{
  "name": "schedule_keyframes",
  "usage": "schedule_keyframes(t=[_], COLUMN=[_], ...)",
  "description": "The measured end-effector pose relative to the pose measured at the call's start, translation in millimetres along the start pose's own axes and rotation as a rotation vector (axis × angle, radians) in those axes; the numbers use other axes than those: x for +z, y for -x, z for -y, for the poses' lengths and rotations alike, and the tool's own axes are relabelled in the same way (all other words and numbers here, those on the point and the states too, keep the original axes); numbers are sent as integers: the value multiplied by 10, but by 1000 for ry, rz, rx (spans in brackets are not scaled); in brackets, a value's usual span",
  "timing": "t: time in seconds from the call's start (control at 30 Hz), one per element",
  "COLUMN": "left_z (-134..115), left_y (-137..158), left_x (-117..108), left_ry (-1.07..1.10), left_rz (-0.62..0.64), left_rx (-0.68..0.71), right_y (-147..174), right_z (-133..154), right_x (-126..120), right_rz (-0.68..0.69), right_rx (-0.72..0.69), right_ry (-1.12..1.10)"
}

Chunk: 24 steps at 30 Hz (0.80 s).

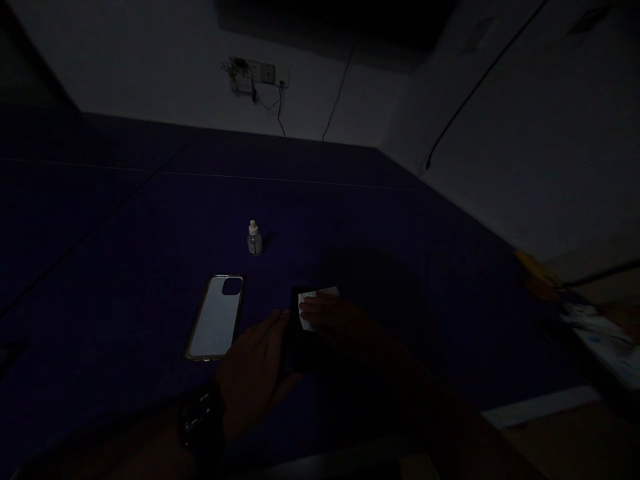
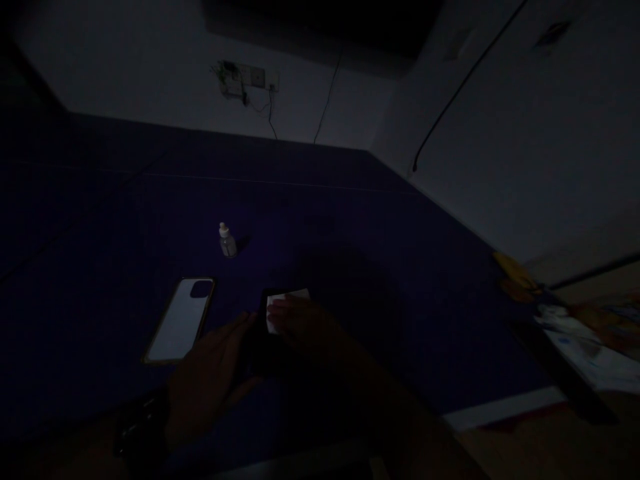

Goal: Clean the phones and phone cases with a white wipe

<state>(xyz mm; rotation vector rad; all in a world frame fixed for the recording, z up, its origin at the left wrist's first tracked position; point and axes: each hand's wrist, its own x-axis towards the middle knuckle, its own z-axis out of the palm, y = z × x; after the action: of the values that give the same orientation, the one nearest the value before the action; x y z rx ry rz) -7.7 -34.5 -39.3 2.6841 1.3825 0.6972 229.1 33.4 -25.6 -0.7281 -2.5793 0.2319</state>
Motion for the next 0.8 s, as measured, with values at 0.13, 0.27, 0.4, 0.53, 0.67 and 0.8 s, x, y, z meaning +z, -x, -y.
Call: schedule_keyframes(t=[0.13, 0.27, 0.4, 0.53, 0.67, 0.8], left_z=[9, 7, -1, 8, 5, -4], left_y=[10, 4, -1, 2, -13, -23], left_x=[21, 10, -5, 6, -7, -32], left_ry=[-3, 25, 10, -11, 8, 39], left_rz=[-21, -15, -3, -20, -11, -9], left_rx=[-1, 1, 2, 1, -2, -7], right_y=[-37, 16, -11, -35, 129, 293], right_z=[61, 23, 8, 88, 40, 63], right_x=[-20, -87, -28, -30, -177, -297], right_rz=[86, 64, 26, 101, -4, 7], right_rx=[-88, -91, -4, -77, 14, 54], right_ry=[-67, -108, -21, -83, -72, -19])
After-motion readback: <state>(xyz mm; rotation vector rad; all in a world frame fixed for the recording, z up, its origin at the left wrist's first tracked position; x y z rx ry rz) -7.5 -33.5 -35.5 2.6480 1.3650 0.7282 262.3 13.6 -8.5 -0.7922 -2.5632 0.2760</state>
